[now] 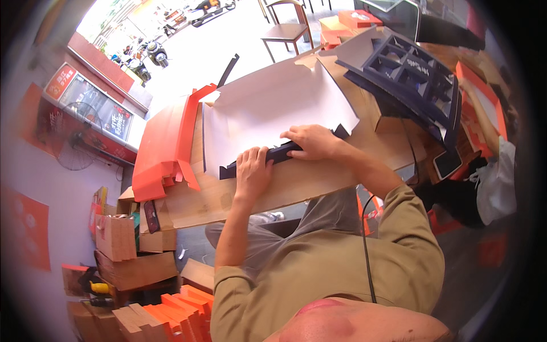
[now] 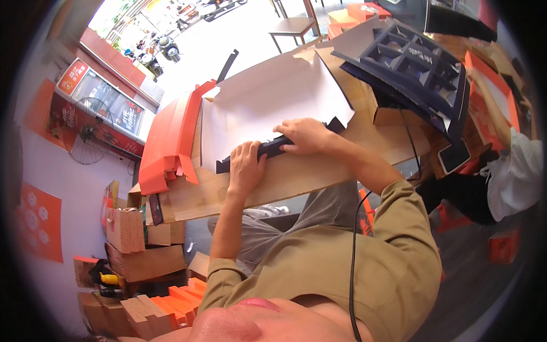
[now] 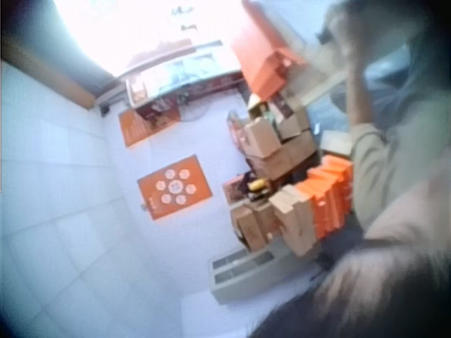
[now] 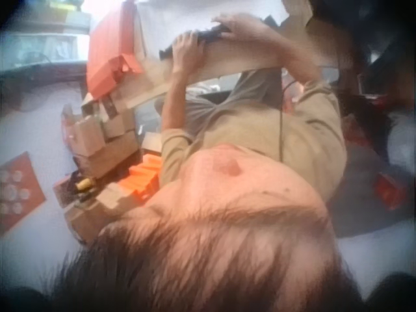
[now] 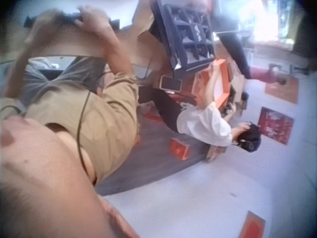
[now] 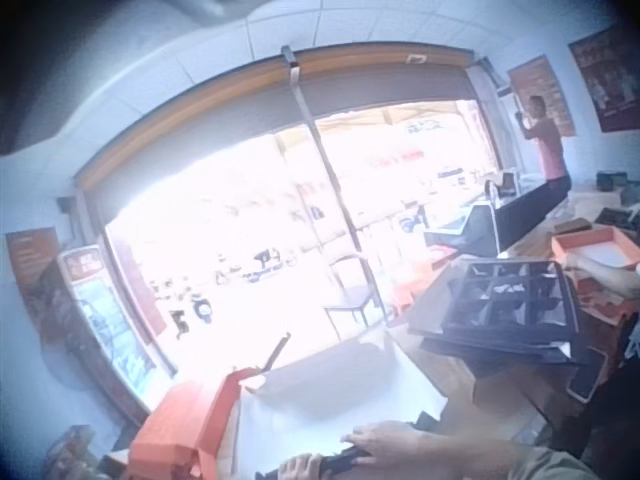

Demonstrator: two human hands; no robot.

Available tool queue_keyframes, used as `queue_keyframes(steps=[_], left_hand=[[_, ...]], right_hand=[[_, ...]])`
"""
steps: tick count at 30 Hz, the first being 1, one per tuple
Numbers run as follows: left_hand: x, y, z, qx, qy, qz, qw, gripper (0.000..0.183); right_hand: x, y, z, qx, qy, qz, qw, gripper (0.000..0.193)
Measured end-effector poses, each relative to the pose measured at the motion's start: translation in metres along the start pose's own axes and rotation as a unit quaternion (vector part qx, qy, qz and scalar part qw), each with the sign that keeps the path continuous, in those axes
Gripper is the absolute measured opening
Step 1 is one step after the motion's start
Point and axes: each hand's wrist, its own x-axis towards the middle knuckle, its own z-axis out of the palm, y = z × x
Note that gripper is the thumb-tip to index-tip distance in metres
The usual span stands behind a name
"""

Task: The person assembles a cardboard box by hand by folding and interlocking the sides and corner tabs of the base and lid on a wooden table.

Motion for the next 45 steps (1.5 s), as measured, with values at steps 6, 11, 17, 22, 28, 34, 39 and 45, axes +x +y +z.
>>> queue_keyframes(steps=[6,11,17,22,28,34,39,45], left_hand=[[0.001,-0.035,0.000,-0.045,-0.004,0.031,0.998,0.029],[-0.005,-0.101,0.007,-0.097,0.048,-0.066,0.992,0.023],[-0.006,-0.154,0.003,-0.154,0.034,-0.050,0.986,0.015],[-0.006,-0.121,-0.011,-0.095,0.089,-0.192,0.973,0.046],[-0.014,-0.099,-0.032,-0.059,0.025,-0.345,0.936,0.071],[-0.011,-0.133,-0.045,-0.128,-0.029,-0.327,0.936,0.071],[-0.014,-0.159,-0.029,-0.079,0.011,-0.320,0.944,0.065],[0.010,-0.119,-0.025,-0.021,0.026,-0.327,0.944,0.050]], right_hand=[[-0.021,-0.027,-0.033,0.049,0.040,-0.096,0.993,0.059],[-0.054,-0.079,-0.100,0.115,0.145,-0.207,0.961,0.043],[-0.122,-0.037,-0.085,0.114,0.454,-0.227,0.854,0.029],[-0.161,0.014,-0.041,0.101,0.390,-0.030,0.915,0.036],[-0.137,0.068,-0.031,0.292,0.268,0.276,0.876,0.062],[-0.087,0.106,-0.033,0.288,0.221,0.302,0.881,0.099],[-0.053,0.088,-0.025,0.284,0.233,0.245,0.897,0.097],[-0.040,0.089,-0.052,0.196,0.127,0.182,0.955,0.084]])
